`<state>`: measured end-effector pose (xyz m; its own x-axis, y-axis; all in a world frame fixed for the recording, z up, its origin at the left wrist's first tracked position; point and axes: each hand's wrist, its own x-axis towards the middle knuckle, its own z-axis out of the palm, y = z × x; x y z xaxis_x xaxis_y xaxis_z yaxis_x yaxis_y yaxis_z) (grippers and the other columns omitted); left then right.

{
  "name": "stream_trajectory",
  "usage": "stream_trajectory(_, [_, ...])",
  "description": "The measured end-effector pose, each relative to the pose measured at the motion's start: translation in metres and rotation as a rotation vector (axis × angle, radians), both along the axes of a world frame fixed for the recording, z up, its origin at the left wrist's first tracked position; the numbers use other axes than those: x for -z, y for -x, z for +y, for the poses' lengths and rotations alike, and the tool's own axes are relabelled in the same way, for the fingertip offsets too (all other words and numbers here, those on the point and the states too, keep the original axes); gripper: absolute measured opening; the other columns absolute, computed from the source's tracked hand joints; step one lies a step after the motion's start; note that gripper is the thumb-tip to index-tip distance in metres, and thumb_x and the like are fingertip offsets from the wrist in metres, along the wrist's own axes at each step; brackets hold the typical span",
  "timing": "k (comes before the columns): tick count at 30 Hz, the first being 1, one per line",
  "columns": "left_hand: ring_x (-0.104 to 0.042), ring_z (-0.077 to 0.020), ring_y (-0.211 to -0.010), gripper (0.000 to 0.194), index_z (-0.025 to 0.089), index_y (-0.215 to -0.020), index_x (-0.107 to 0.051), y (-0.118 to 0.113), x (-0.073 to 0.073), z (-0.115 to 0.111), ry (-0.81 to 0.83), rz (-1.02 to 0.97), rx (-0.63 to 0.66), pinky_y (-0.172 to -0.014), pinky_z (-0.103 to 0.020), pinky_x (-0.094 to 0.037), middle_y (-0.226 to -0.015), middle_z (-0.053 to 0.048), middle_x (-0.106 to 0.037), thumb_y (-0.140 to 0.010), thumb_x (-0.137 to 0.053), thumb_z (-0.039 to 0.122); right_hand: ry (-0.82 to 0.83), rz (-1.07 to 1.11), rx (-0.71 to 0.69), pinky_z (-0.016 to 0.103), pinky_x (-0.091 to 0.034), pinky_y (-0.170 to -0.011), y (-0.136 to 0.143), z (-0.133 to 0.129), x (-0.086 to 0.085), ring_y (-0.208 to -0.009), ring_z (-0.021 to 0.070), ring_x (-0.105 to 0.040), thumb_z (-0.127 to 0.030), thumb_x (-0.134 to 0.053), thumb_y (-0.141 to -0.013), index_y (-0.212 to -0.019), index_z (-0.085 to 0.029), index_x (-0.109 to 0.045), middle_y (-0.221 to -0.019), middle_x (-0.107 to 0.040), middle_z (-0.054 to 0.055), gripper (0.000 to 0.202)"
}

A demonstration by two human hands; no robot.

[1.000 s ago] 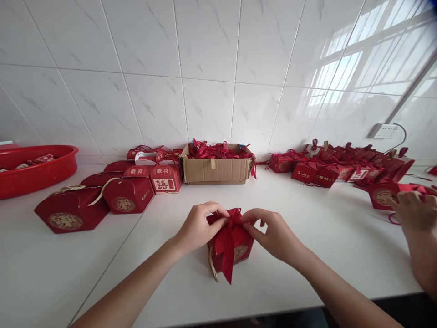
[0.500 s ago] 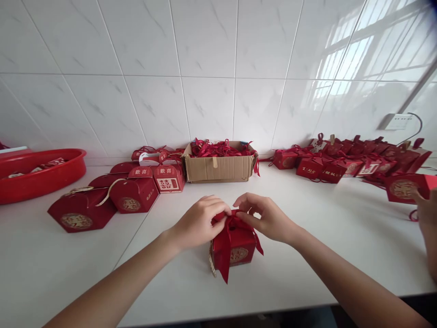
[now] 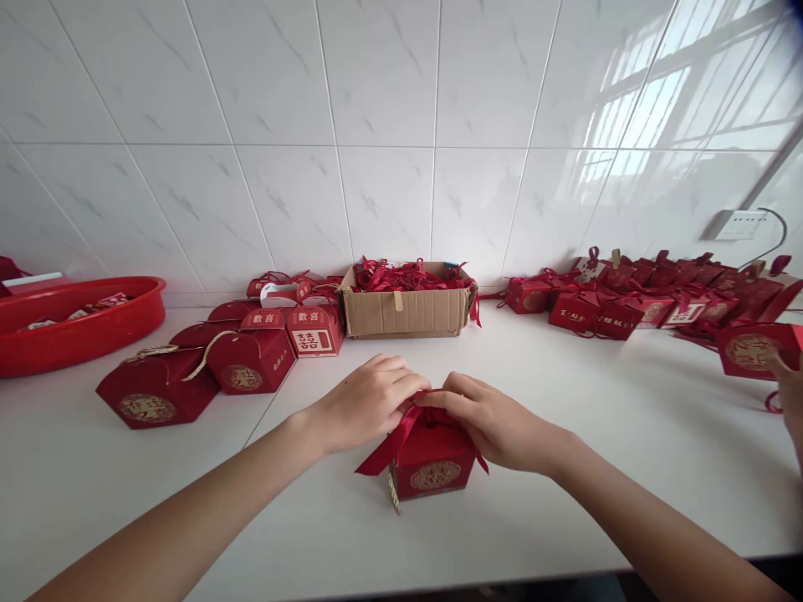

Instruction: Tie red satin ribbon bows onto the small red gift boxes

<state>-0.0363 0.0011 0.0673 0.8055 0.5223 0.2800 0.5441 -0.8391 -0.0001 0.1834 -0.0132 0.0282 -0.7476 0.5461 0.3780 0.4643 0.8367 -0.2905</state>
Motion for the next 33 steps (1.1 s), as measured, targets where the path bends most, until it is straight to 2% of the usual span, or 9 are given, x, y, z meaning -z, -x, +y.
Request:
stream_trajectory(4, [-0.057,-0.0168,-0.086,0.027,0.02,-0.111,-0.054,0.004,0.001,0.004,0.076,-0.062,-0.036,-0.079,-0.03,-0.045,-0.093,-0.004,-0.062,-0.085,-0.051,0.011,-0.048,-0.114,0.017,0.034,-0.044,-0.073,0.0,-0.002,0.0,-0.076,0.0176,-0.043,-0.006,-0.041,-0.085,-0.14,-0.024,-0.037,-0.093,-0.049,0.008,0.057])
stream_trajectory(7, [-0.058,-0.0165,-0.087,0.03,0.02,-0.114,-0.051,0.006,0.002,0.007,0.11,-0.076,-0.02,-0.079,-0.029,-0.045,-0.094,-0.003,-0.063,-0.086,-0.05,0.012,-0.076,-0.195,0.028,0.036,-0.043,-0.075,0.001,-0.005,-0.001,-0.078,0.0187,-0.04,-0.007,-0.044,-0.084,-0.143,-0.022,-0.032,-0.094,-0.047,0.009,0.062])
stream_trajectory(12, [-0.058,-0.0162,-0.083,0.025,0.02,-0.112,-0.054,0.005,0.0,0.005,0.064,-0.074,0.015,-0.078,-0.028,-0.045,-0.092,-0.004,-0.063,-0.088,-0.051,0.016,-0.124,-0.247,0.039,0.034,-0.04,-0.073,0.002,-0.009,-0.004,-0.077,0.0189,-0.036,-0.014,-0.041,-0.09,-0.134,-0.028,-0.048,-0.087,-0.043,0.007,0.047])
stream_trajectory(15, [-0.056,-0.0164,-0.082,0.025,0.017,-0.11,-0.057,0.003,0.001,0.004,-0.012,-0.062,0.04,-0.077,-0.029,-0.044,-0.089,-0.005,-0.063,-0.088,-0.048,0.013,-0.103,-0.219,0.009,0.034,-0.039,-0.075,0.002,-0.009,-0.003,-0.078,0.0181,-0.035,-0.013,-0.043,-0.089,-0.128,-0.033,-0.054,-0.085,-0.04,0.005,0.045])
stream_trajectory(19, [-0.051,-0.0171,-0.079,0.022,0.018,-0.091,-0.063,-0.001,0.008,0.005,-0.045,-0.064,0.05,-0.076,-0.03,-0.041,-0.08,-0.003,-0.065,-0.085,-0.045,0.008,-0.005,-0.133,-0.047,0.031,-0.039,-0.076,0.0,-0.007,-0.001,-0.078,0.0164,-0.035,-0.003,-0.047,-0.083,-0.119,-0.036,-0.061,-0.084,-0.037,0.004,0.051])
stream_trajectory(22, [-0.05,-0.0161,-0.075,0.015,0.018,-0.076,-0.06,-0.003,0.012,0.004,0.079,-0.162,0.001,-0.074,-0.029,-0.042,-0.073,-0.001,-0.062,-0.076,-0.05,0.007,0.048,-0.082,-0.059,0.03,-0.04,-0.075,-0.001,-0.005,0.001,-0.078,0.0161,-0.036,0.001,-0.047,-0.08,-0.115,-0.036,-0.064,-0.083,-0.036,0.003,0.054])
stream_trajectory(25, [-0.05,-0.0149,-0.078,0.014,0.019,-0.073,-0.055,-0.003,0.011,0.001,0.288,-0.244,-0.013,-0.075,-0.026,-0.043,-0.074,0.001,-0.058,-0.071,-0.05,0.006,0.085,-0.062,-0.06,0.031,-0.041,-0.075,0.0,-0.006,0.002,-0.079,0.0167,-0.037,0.003,-0.044,-0.08,-0.114,-0.036,-0.065,-0.083,-0.037,0.004,0.055])
stream_trajectory(27, [-0.05,-0.0157,-0.085,0.013,0.019,-0.075,-0.055,-0.002,0.009,-0.001,0.394,-0.217,-0.013,-0.08,-0.027,-0.044,-0.079,0.0,-0.056,-0.072,-0.05,0.008,0.104,-0.065,-0.053,0.033,-0.041,-0.075,0.0,-0.007,0.001,-0.081,0.0173,-0.039,0.002,-0.043,-0.082,-0.114,-0.036,-0.065,-0.084,-0.038,0.004,0.055])
stream_trajectory(33, [-0.044,-0.019,-0.098,0.008,0.02,-0.077,-0.052,0.002,0.01,-0.001,0.502,-0.131,-0.072,-0.09,-0.034,-0.041,-0.094,-0.002,-0.049,-0.073,-0.054,0.014,0.103,-0.082,-0.032,0.035,-0.042,-0.078,0.001,-0.008,-0.003,-0.083,0.0181,-0.04,0.001,-0.044,-0.082,-0.115,-0.039,-0.064,-0.086,-0.04,0.005,0.055])
